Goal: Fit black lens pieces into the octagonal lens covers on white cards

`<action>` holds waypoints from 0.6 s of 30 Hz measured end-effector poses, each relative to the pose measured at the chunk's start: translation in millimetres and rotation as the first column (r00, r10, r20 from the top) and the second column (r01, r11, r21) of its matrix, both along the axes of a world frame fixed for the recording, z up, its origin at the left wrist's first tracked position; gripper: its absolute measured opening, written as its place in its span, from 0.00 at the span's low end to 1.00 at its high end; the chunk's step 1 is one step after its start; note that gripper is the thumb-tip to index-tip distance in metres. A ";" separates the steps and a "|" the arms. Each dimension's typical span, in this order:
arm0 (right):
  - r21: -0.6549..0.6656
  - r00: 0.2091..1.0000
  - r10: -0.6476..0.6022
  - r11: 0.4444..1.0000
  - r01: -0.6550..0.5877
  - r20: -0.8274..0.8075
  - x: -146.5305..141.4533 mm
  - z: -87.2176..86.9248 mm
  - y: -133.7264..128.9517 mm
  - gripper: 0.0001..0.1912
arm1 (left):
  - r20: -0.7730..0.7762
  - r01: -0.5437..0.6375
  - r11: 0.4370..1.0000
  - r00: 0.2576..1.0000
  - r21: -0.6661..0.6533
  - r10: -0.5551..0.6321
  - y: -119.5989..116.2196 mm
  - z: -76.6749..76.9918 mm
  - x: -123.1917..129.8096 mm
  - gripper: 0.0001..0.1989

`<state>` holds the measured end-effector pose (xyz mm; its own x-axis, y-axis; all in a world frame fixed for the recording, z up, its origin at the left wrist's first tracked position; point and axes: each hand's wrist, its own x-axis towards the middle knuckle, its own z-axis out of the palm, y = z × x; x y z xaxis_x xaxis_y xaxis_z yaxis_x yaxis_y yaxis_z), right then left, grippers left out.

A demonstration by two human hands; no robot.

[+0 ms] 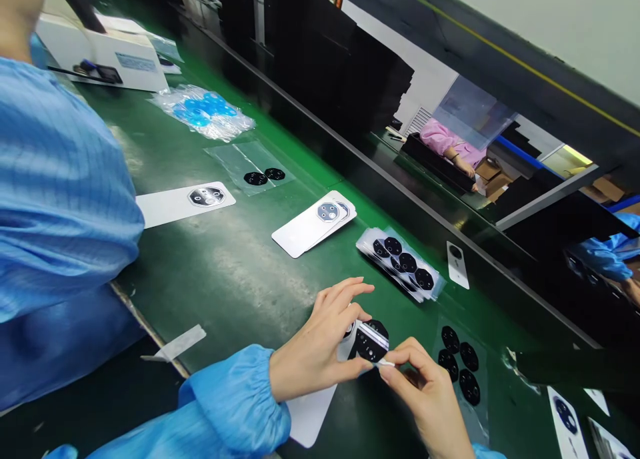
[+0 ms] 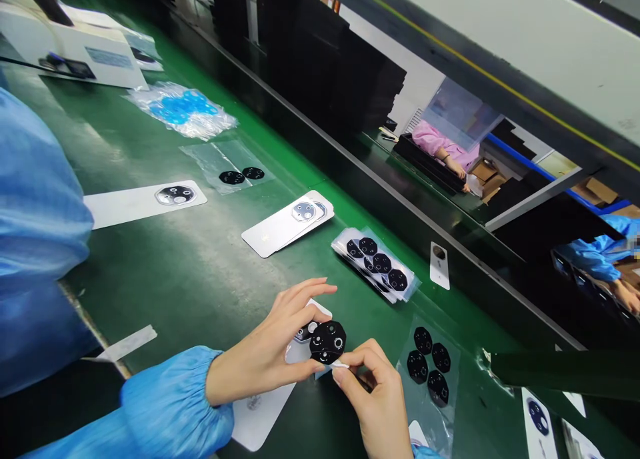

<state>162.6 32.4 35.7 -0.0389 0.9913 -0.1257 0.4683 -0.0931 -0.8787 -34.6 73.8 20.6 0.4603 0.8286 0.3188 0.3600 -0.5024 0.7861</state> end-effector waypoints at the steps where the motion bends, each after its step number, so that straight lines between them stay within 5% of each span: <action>1: -0.002 1.000 0.012 1.000 -0.012 0.013 0.9 0.1 0.6 0.13 | 0.001 0.002 1.000 1.000 -0.004 -0.002 0.0 -0.2 -0.1 0.14; 18: -0.021 0.997 0.069 0.997 -0.068 0.021 1.8 1.8 3.5 0.11 | -0.015 0.017 1.000 1.000 0.008 -0.017 1.0 -1.3 -1.6 0.16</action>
